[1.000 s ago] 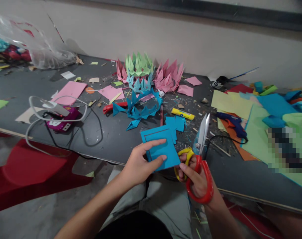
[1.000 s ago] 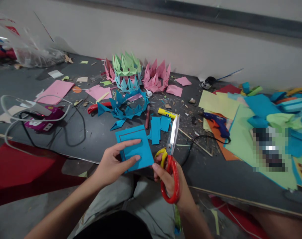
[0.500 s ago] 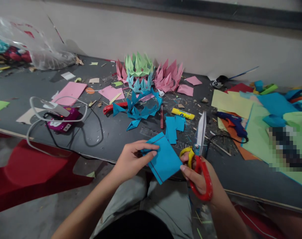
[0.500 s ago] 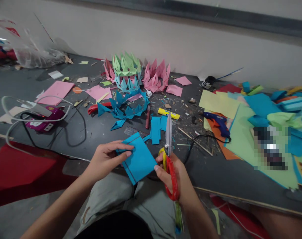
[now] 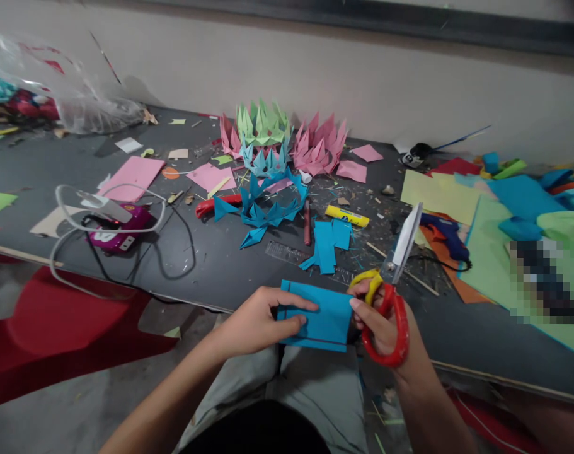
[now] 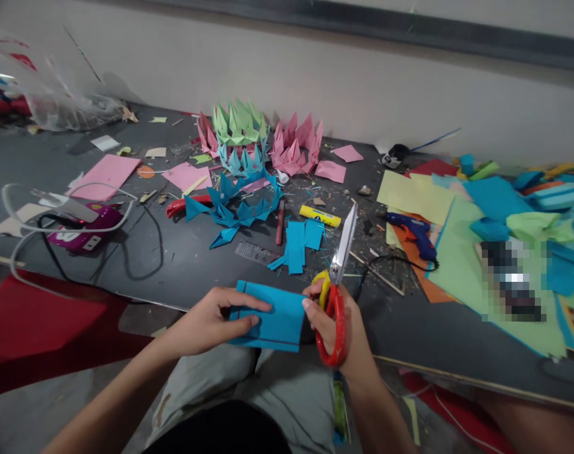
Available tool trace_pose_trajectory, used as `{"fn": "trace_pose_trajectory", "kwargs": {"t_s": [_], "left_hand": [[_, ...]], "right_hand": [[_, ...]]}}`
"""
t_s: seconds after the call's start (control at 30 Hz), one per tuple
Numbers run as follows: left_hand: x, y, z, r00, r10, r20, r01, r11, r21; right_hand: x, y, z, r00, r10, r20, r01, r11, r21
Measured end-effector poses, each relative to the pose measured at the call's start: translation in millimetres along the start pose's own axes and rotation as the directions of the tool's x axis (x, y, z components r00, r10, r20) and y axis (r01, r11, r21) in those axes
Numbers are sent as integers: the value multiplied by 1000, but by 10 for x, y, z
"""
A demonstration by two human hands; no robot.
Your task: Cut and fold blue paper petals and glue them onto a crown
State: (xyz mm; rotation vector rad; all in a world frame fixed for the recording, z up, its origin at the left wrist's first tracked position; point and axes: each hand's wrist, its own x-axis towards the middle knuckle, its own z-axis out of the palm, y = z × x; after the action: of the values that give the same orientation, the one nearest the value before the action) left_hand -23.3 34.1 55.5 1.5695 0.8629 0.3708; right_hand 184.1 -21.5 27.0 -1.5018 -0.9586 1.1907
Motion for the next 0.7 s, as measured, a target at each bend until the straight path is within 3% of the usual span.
{"fn": "trace_pose_trajectory", "kwargs": {"t_s": [0.13, 0.27, 0.37, 0.53, 0.7], "left_hand": [[22, 18, 5, 993, -16, -120, 16, 1000, 4], [12, 61, -55, 981, 34, -192, -30, 999, 25], [-3, 88, -106, 960, 83, -269, -73, 996, 46], [1, 116, -141, 864, 153, -479, -129, 988, 83], [-9, 165, -158, 781, 259, -569, -195, 966, 172]], "right_hand": [[-4, -28, 40, 1000, 29, 7, -29, 999, 24], [-58, 41, 7, 989, -29, 142, 15, 995, 98], [-129, 135, -53, 977, -1, 213, -17, 996, 83], [-241, 92, -43, 959, 166, 229, -185, 980, 66], [-320, -57, 47, 941, 283, 186, -302, 949, 86]]}}
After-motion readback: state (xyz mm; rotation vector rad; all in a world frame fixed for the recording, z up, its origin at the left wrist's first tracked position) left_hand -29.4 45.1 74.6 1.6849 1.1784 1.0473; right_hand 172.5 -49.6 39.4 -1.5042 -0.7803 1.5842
